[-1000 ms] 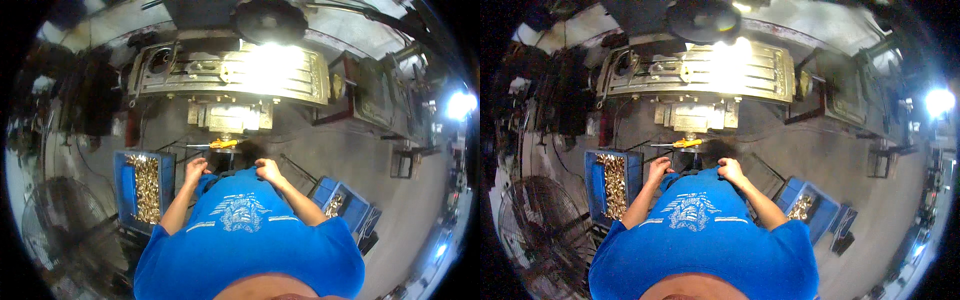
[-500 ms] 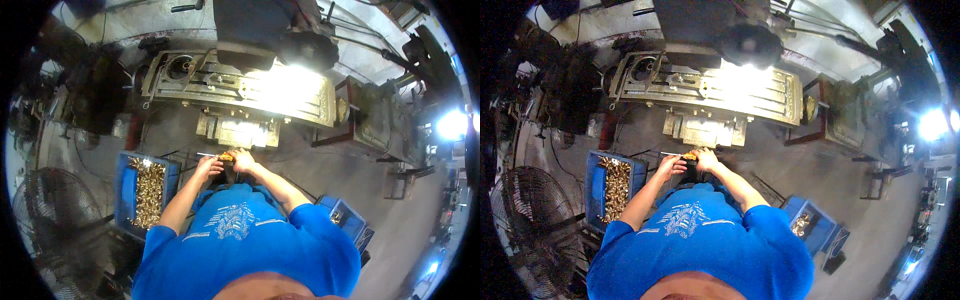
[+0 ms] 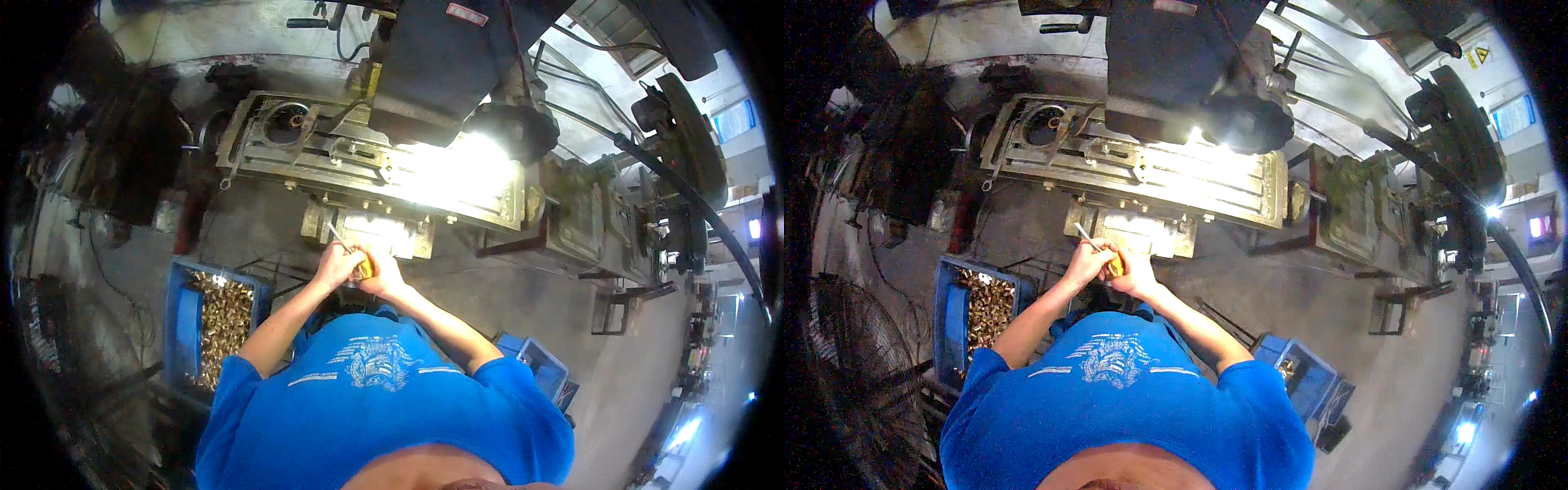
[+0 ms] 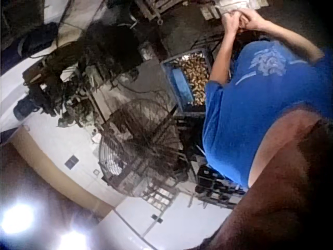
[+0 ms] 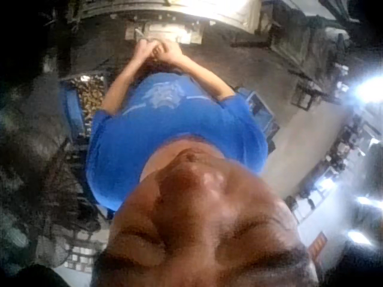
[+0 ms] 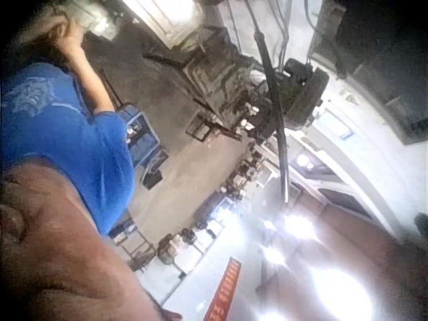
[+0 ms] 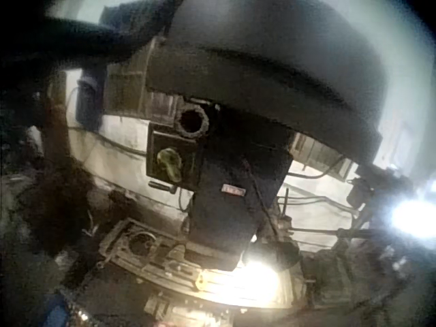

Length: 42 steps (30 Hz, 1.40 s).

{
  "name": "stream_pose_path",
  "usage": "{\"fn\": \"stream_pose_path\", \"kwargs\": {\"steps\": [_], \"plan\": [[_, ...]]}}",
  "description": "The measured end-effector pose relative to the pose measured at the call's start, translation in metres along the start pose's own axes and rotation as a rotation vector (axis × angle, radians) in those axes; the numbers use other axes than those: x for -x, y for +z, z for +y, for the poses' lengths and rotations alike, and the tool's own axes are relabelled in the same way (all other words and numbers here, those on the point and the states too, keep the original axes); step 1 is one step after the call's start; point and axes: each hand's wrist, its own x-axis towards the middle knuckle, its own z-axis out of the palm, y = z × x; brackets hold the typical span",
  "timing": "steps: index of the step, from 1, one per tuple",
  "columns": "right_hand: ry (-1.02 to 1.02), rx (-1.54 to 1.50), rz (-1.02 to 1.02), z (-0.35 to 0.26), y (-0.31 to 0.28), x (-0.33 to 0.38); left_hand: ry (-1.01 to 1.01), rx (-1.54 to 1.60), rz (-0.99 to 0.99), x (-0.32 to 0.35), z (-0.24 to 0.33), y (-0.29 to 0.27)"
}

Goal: The person picks small brass parts from a blue bin, measures them with a dial caliper, and places them into a milling machine. They operate the machine to mill the parts, then remove and measure them again before returning them to the bin. This cycle repeats for several parts.

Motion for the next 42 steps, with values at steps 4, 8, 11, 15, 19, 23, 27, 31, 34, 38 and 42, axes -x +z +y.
{"fn": "stream_pose_path", "kwargs": {"steps": [4,8,11,15,19,23,27,31,34,38,42], "plan": [[0.045,0.310,0.091,-0.022,-0.040,0.030,-0.067,0.309,-0.090,0.014,0.025,0.010],[0.272,0.558,-0.171,-0.045,-0.082,0.040,-0.150,0.505,-0.217,0.004,0.028,0.031],[0.313,0.462,-0.139,-0.049,-0.125,0.044,-0.115,0.646,-0.400,-0.008,0.029,0.047],[0.292,0.730,-0.076,-0.059,-0.177,0.034,-0.148,0.641,-0.318,-0.010,0.024,0.043],[0.185,0.860,-0.109,-0.048,-0.175,0.011,-0.177,0.472,-0.238,-0.004,0.017,0.031],[0.113,0.900,-0.137,-0.027,-0.180,-0.013,-0.135,0.493,-0.205,0.000,0.016,0.023],[-0.202,0.588,0.074,-0.031,-0.180,-0.022,-0.153,0.472,-0.125,0.006,0.006,0.019],[-0.261,0.457,0.040,-0.019,-0.188,-0.023,-0.165,0.483,-0.082,0.012,0.004,0.015],[-0.167,-0.058,-0.033,-0.046,-0.206,-0.009,-0.185,0.504,-0.019,0.016,-0.006,0.009],[-0.031,0.307,-0.058,-0.053,-0.205,-0.013,-0.179,0.513,-0.023,0.016,-0.004,0.007],[0.002,0.754,-0.140,-0.033,-0.180,-0.002,-0.110,0.632,0.031,0.019,-0.002,0.004]]}}
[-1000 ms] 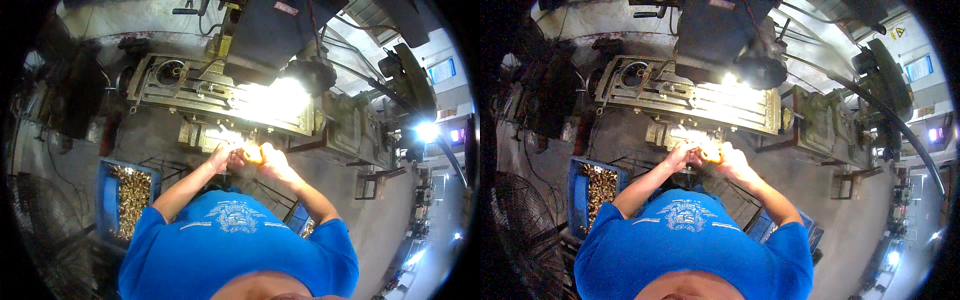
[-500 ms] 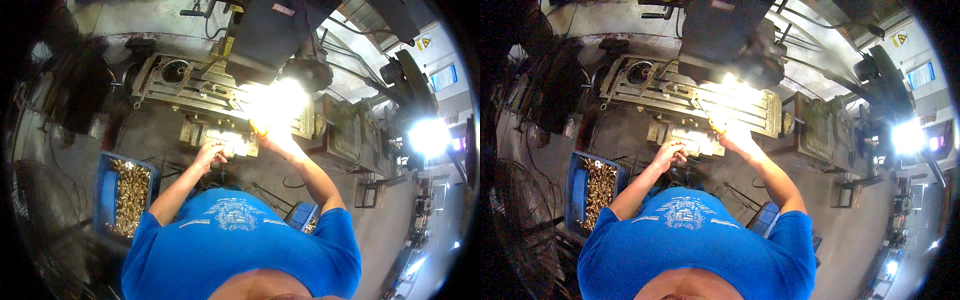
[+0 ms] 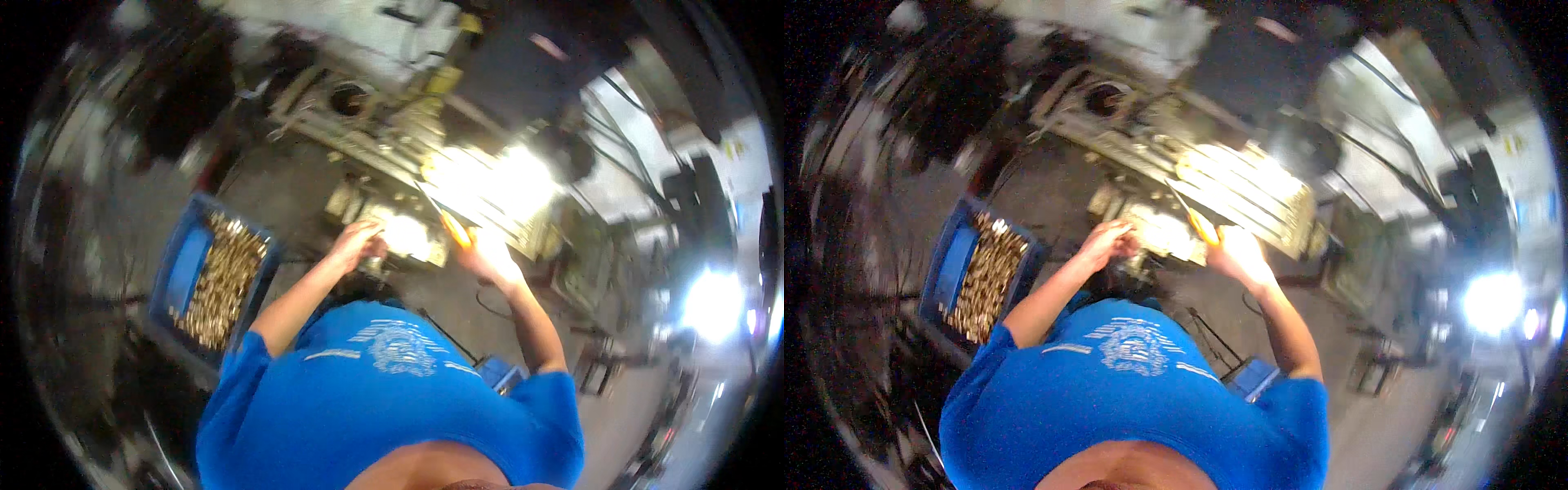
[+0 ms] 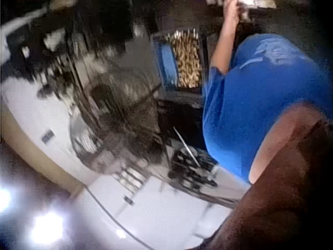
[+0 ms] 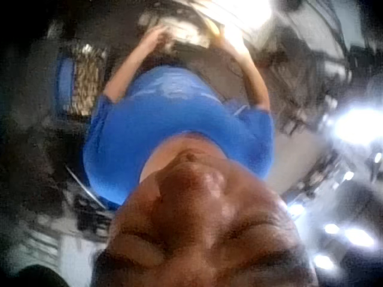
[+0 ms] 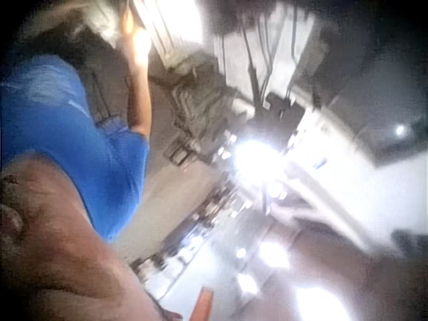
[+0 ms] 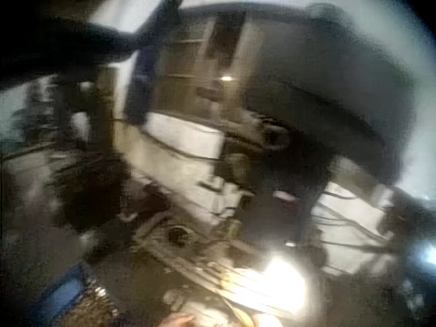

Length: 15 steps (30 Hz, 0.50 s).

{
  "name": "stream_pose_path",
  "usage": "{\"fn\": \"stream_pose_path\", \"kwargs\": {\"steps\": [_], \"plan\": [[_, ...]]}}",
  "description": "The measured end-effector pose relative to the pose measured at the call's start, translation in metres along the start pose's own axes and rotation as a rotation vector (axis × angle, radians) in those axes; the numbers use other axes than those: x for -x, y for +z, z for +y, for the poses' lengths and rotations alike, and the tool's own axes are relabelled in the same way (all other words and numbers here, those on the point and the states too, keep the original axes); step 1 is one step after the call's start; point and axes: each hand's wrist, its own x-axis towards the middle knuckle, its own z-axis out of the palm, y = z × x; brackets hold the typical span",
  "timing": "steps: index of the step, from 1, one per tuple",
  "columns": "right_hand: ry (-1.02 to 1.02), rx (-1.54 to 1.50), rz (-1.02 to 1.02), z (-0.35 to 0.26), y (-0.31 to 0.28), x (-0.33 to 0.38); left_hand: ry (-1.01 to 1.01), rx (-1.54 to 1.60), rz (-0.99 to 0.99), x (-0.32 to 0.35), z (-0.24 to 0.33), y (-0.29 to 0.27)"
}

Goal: The person picks small brass parts from a blue bin, measures them with a dial caliper, and places them into a milling machine. They operate the machine to mill the parts, then remove and measure them again before returning them to the bin. This cycle repeats for several parts.

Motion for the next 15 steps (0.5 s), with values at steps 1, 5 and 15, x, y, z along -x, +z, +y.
{"fn": "stream_pose_path", "kwargs": {"steps": [1,5,15], "plan": [[-0.012,-0.049,-0.116,-0.033,-0.022,0.016,0.005,0.088,0.021,0.002,-0.002,-0.009],[0.034,-0.296,-0.483,-0.053,-0.002,0.054,0.087,0.189,0.133,0.015,0.006,-0.014],[-0.084,-0.704,-0.081,-0.058,0.167,-0.024,0.355,0.022,0.532,0.119,0.031,-0.119]]}}
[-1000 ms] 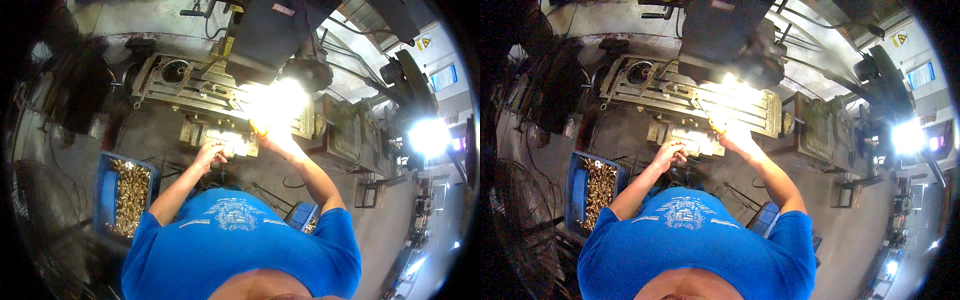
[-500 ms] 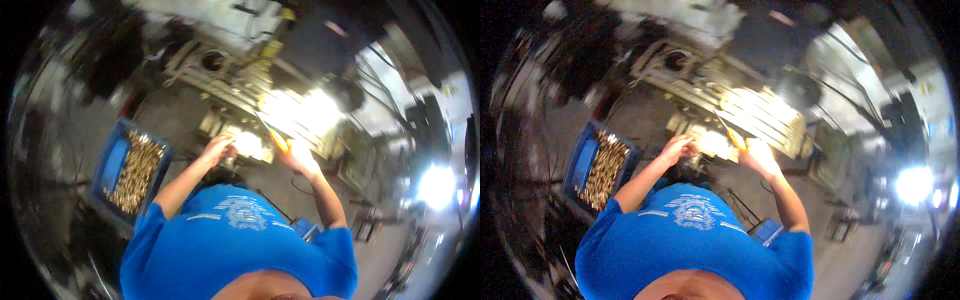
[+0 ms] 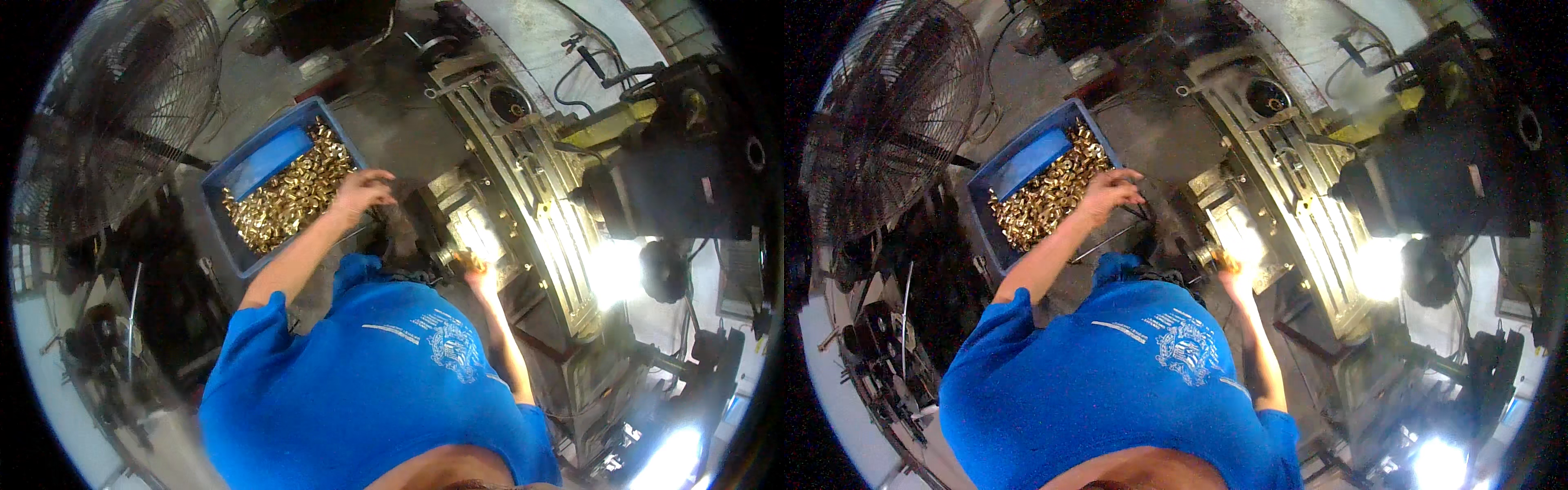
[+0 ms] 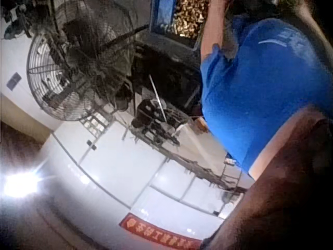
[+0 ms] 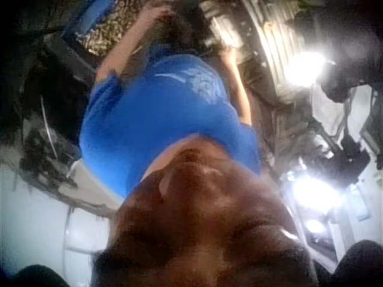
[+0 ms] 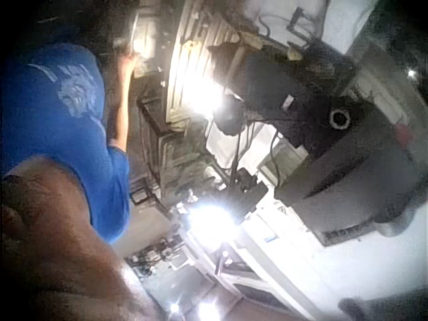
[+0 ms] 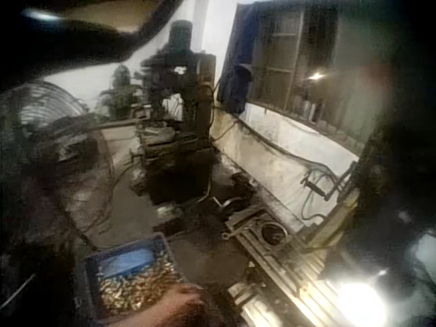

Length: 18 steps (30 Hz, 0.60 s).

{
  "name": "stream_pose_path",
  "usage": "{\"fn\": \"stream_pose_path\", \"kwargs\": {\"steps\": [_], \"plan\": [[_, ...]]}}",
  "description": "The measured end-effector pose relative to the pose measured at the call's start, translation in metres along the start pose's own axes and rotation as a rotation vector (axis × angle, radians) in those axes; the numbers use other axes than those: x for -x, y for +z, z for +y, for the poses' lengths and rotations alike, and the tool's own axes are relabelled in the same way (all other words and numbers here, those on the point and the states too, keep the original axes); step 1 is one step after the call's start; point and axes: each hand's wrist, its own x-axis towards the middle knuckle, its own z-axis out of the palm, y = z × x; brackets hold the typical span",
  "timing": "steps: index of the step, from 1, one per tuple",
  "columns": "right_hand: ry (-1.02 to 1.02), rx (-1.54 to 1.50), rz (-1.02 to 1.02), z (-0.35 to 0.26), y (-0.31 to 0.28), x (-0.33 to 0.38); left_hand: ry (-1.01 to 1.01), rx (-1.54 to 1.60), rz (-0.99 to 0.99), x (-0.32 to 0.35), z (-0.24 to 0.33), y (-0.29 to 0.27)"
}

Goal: The person picks small brass parts from a blue bin, measures them with a dial caliper, and places them into a milling machine. They operate the machine to mill the parts, then remove and measure them again before returning them to the bin. This cycle repeats for several parts.

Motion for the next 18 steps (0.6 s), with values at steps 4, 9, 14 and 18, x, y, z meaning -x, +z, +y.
{"fn": "stream_pose_path", "kwargs": {"steps": [4,9,14,18], "plan": [[0.275,-0.284,-0.096,0.018,0.048,-0.024,0.041,-0.306,0.332,0.004,-0.003,-0.103],[0.211,0.128,-0.144,0.053,0.064,-0.031,-0.026,-1.275,0.311,-0.008,-0.030,-0.150],[0.092,0.198,-0.030,-0.010,0.040,-0.017,-0.260,-1.509,0.337,-0.019,-0.037,-0.121],[0.238,0.131,-0.042,0.037,0.029,0.001,-0.370,-1.546,0.290,-0.032,-0.025,-0.108]]}}
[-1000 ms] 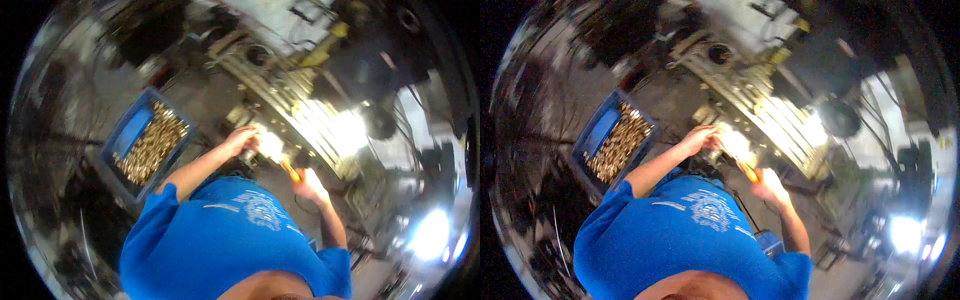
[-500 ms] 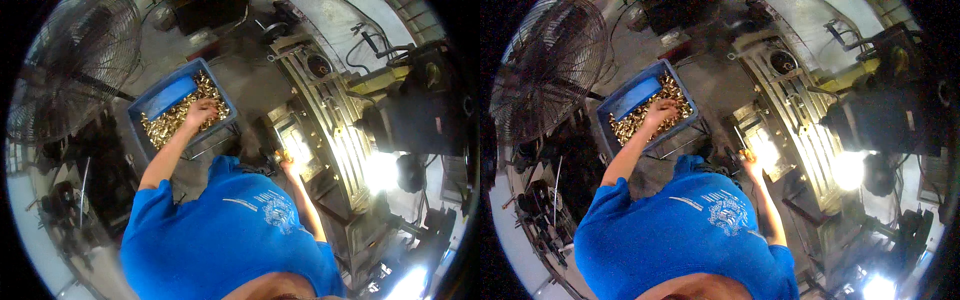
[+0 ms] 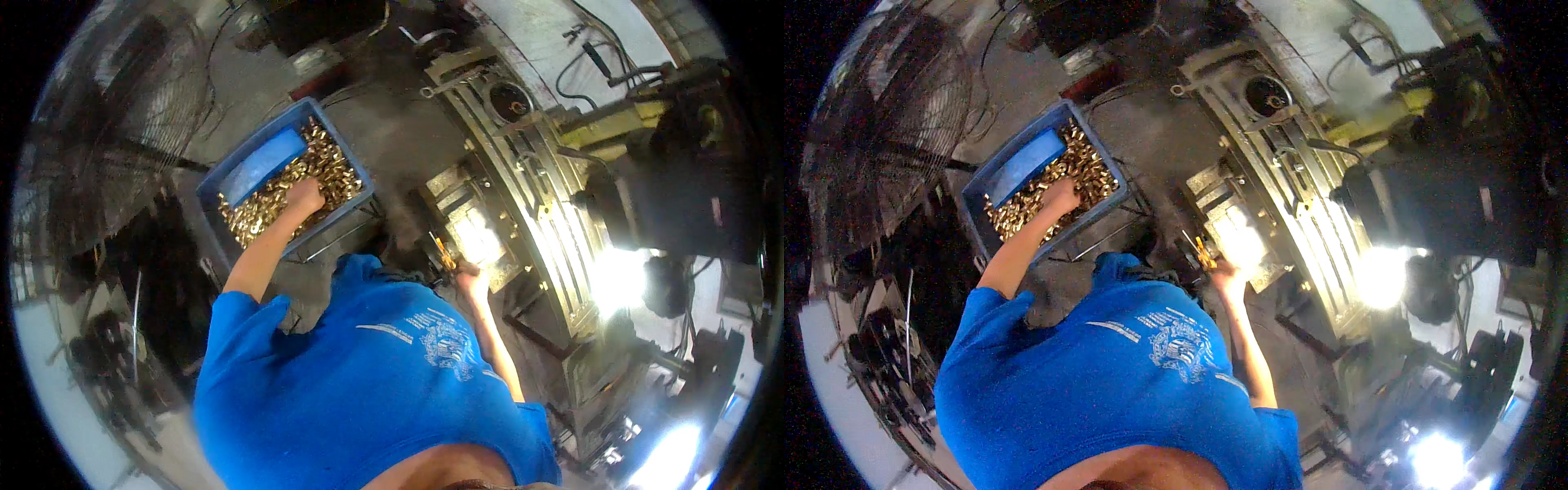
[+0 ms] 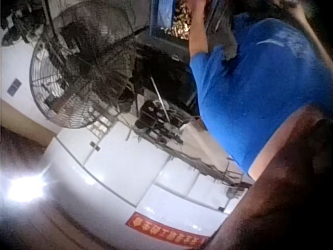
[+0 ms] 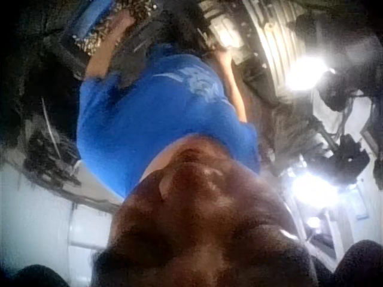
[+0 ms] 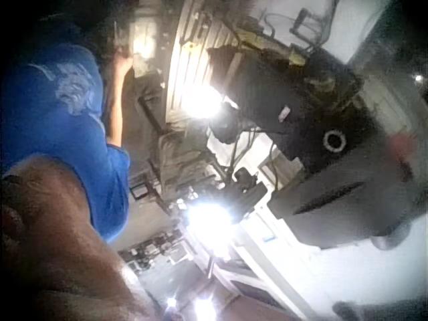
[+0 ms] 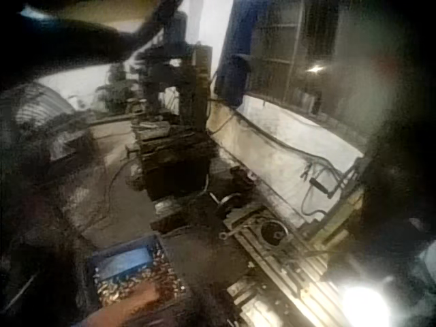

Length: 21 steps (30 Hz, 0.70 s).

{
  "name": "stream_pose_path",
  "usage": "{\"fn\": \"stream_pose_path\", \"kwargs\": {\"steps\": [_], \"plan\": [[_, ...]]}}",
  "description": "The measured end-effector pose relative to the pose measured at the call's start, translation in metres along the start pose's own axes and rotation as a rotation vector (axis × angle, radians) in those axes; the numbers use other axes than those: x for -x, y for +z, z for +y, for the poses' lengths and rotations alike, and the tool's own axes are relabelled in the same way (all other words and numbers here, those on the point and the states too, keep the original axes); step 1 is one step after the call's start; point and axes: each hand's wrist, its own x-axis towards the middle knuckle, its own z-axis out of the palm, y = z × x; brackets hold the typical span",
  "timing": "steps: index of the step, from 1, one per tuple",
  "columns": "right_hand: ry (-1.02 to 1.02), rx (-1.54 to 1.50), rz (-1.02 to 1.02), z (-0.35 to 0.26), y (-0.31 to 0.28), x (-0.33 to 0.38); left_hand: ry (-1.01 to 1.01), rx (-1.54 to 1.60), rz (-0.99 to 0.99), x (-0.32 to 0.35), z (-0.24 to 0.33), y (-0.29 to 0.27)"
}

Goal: The person picks small brass parts from a blue bin, measures them with a dial caliper, and places them into a milling machine. They operate the machine to mill the parts, then remove and measure them again before returning them to the bin. This cycle repeats for several parts.

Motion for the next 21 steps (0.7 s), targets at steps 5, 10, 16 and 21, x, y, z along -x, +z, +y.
{"fn": "stream_pose_path", "kwargs": {"steps": [5,10,16,21], "plan": [[0.197,-0.170,-0.010,-0.002,-0.026,0.034,0.021,0.055,0.118,-0.010,-0.006,0.011],[0.208,-0.119,0.013,0.003,-0.041,0.052,0.160,0.227,0.303,-0.018,-0.039,0.027],[0.143,-0.419,-0.021,-0.040,-0.078,0.067,0.384,0.814,0.208,0.002,0.009,-0.026],[-0.221,-0.889,-0.195,-0.129,-0.090,0.041,0.792,0.912,-0.252,0.093,0.151,-0.069]]}}
